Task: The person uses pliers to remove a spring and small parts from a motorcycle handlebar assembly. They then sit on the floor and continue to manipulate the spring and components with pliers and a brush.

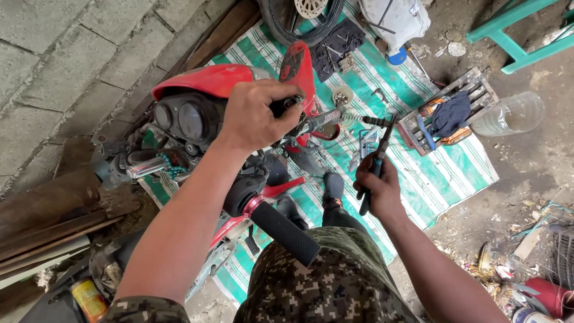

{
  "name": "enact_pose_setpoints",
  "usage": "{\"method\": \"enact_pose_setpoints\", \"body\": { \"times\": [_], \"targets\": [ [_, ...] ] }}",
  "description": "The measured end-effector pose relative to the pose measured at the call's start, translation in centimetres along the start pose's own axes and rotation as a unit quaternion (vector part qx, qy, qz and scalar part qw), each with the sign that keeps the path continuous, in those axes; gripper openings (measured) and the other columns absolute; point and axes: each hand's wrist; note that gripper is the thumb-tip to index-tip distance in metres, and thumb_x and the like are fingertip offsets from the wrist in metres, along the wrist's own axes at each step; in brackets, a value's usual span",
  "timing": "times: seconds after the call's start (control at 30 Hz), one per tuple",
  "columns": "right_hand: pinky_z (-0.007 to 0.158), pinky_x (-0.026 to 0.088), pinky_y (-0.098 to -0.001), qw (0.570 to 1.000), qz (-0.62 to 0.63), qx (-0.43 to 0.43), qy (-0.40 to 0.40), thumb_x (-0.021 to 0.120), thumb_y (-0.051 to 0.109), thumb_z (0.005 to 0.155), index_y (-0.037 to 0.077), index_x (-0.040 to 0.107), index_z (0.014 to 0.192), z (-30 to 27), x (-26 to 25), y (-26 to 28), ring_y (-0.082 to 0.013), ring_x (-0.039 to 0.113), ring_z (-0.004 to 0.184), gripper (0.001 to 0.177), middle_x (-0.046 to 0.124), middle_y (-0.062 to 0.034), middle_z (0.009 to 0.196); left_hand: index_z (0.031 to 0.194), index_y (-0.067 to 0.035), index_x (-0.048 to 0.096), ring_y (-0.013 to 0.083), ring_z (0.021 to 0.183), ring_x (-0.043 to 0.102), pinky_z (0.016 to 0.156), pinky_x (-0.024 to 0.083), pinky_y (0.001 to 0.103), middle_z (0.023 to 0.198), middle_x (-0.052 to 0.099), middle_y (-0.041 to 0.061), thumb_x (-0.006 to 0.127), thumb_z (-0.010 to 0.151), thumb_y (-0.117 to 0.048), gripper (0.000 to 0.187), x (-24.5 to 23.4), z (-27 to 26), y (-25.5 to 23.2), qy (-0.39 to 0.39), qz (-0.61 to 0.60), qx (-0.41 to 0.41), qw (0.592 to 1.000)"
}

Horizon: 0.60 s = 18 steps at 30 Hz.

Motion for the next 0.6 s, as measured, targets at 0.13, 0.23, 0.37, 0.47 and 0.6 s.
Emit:
{"method": "enact_pose_setpoints", "body": {
  "times": [0.13, 0.23, 0.37, 0.47, 0.6],
  "targets": [
    [0.042, 0.053, -0.0406, 0.998, -0.010, 0.011, -0.057, 0.073, 0.004, 0.085, 0.005, 0.057, 0.103, 2.2, -2.4, -1.9, -0.0289, 0.063, 0.059, 0.025, 0.056, -0.0141, 0.076, 0.103, -0.009, 0.088, 0.0329, 0.076, 0.080, 0.060, 0.064, 0.034, 0.081, 0.080, 0.016, 0.082, 0.087, -0.015, 0.018, -0.3, 0.1, -1.1, 0.010, -0.003, 0.020, 1.000],
    [0.046, 0.051, -0.0394, 0.995, -0.049, 0.020, -0.087, 0.072, 0.001, 0.086, 0.004, 0.057, 0.101, 3.0, -3.5, -2.5, -0.0301, 0.063, 0.058, 0.021, 0.055, -0.0130, 0.075, 0.100, -0.006, 0.088, 0.0333, 0.075, 0.080, 0.060, 0.064, 0.034, 0.081, 0.080, 0.017, 0.084, 0.086, -0.015, 0.018, -0.3, 0.0, -2.4, 0.024, 0.012, 0.045, 0.999],
    [0.057, 0.047, -0.0455, 0.975, -0.189, 0.056, -0.100, 0.073, 0.004, 0.087, 0.005, 0.058, 0.101, 5.7, -5.0, -5.1, -0.0337, 0.061, 0.066, 0.021, 0.055, -0.0130, 0.076, 0.102, -0.007, 0.088, 0.0351, 0.077, 0.080, 0.066, 0.065, 0.036, 0.080, 0.080, 0.014, 0.082, 0.084, -0.015, 0.020, -0.2, -0.3, -3.0, 0.023, 0.022, 0.057, 0.998],
    [0.058, 0.042, -0.0497, 0.954, -0.282, 0.072, -0.077, 0.072, 0.009, 0.085, 0.005, 0.058, 0.100, 7.5, -4.8, -6.1, -0.0350, 0.058, 0.067, 0.021, 0.052, -0.0122, 0.075, 0.104, -0.015, 0.088, 0.0303, 0.078, 0.079, 0.069, 0.065, 0.035, 0.079, 0.079, 0.007, 0.082, 0.084, -0.021, 0.022, 0.3, -0.7, -2.0, 0.025, 0.040, 0.062, 0.997],
    [0.056, 0.041, -0.0478, 0.958, -0.268, 0.088, -0.048, 0.074, 0.012, 0.086, 0.004, 0.059, 0.101, 9.2, -5.2, -7.0, -0.0354, 0.058, 0.067, 0.022, 0.054, -0.0131, 0.077, 0.106, -0.022, 0.088, 0.0270, 0.082, 0.079, 0.076, 0.064, 0.035, 0.081, 0.078, 0.001, 0.082, 0.083, -0.026, 0.023, 0.5, -1.2, -2.0, 0.023, 0.064, 0.051, 0.996]
  ]
}}
Point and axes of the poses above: each hand's wrist, its own z-axis towards the middle knuckle, its own x-axis out of the palm, y = z × x
